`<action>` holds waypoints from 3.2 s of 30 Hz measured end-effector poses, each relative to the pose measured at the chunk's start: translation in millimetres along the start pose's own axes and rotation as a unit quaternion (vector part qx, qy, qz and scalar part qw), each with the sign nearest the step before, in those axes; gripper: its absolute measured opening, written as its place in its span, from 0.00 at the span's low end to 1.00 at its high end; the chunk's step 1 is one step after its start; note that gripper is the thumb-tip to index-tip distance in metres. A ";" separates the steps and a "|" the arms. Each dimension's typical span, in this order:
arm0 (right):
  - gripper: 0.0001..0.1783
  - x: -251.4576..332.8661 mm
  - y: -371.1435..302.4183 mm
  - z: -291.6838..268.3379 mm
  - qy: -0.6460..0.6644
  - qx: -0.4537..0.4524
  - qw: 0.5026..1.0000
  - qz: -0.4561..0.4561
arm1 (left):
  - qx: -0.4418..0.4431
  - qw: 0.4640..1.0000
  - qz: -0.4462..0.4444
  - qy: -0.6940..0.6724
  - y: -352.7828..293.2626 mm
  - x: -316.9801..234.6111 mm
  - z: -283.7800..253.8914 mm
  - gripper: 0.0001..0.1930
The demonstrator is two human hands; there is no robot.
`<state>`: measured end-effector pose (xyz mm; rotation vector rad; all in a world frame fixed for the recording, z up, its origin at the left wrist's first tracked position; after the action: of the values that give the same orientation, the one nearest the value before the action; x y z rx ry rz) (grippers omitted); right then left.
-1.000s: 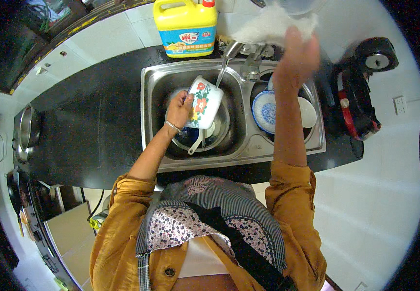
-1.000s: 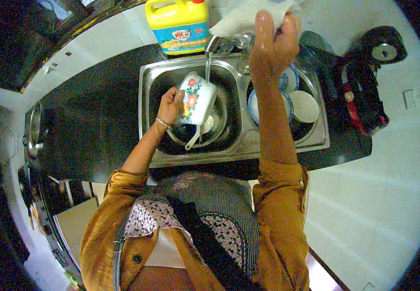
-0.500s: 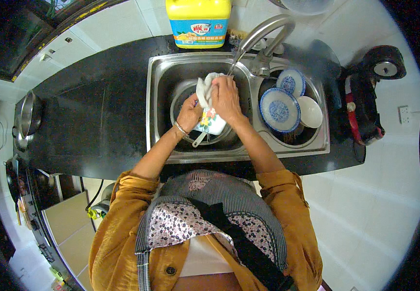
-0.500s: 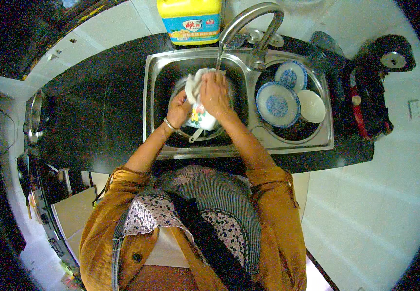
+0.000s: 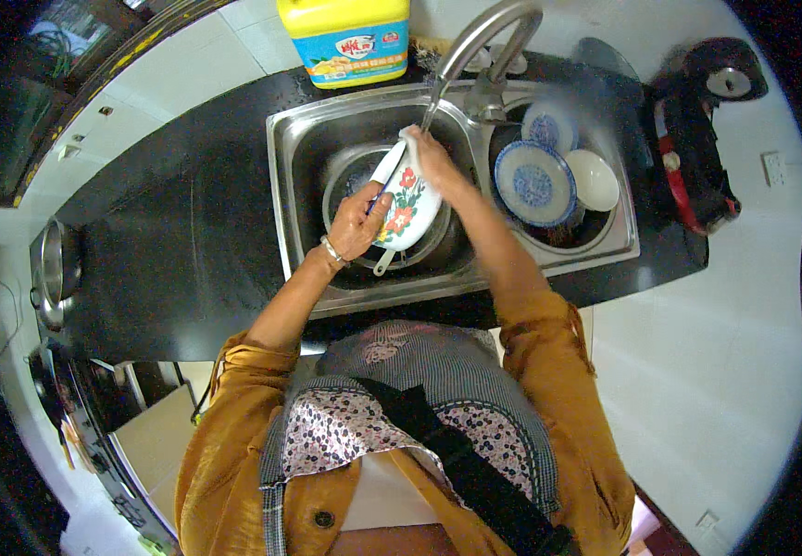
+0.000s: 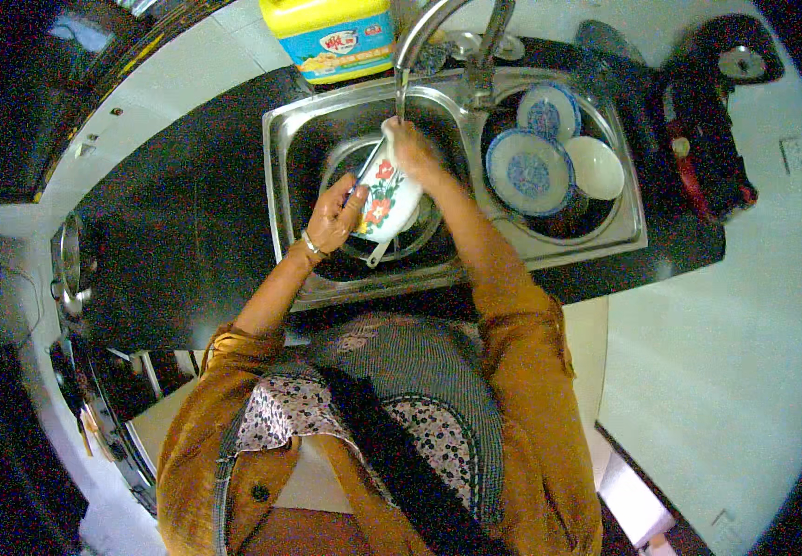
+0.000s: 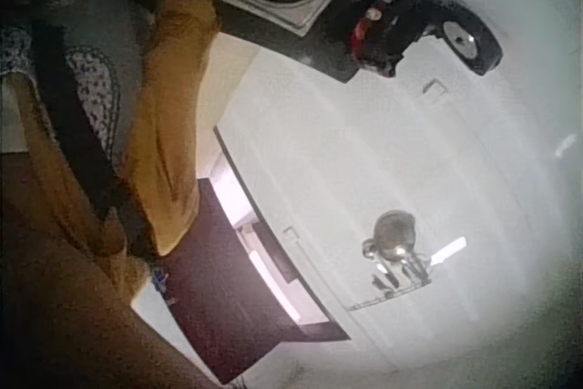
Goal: The person washes various kitchen items in a double-basin sink using a blue cloth and running water. They scrub and rinse a metal bowl, a white bowl, a blue and white patterned plate, and a white spoon, placing the cleaned items on the counter or in the adjacent sink basin.
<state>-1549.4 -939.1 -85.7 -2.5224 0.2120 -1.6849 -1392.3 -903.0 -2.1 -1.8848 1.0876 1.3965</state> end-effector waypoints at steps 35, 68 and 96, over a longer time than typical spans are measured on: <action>0.28 69.4 -81.9 51.4 -0.316 -0.155 0.930 -0.111 | -0.374 0.865 -0.102 -0.319 0.6 107.4 -19.5 0.14; 0.15 92.3 -20.0 16.9 -0.158 0.206 0.957 -0.127 | -0.009 0.999 -0.034 0.015 19.8 36.0 -35.2 0.13; 0.20 -21.4 -52.1 -24.0 0.225 -0.218 0.946 0.089 | -0.248 0.963 -0.101 0.009 -4.6 55.0 -83.8 0.12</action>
<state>-1576.5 -884.3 -87.7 -2.2281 0.9110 -2.3168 -1338.6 -983.5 -28.6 -2.2801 0.5560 1.6370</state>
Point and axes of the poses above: each hand's wrist, its own y-axis towards the middle knuckle, its own z-axis out of the palm, x = y × z, the point moved 7 cm from there along y, towards the middle knuckle, and after that the axes turned 15 degrees about x, right-handed, at the moved point
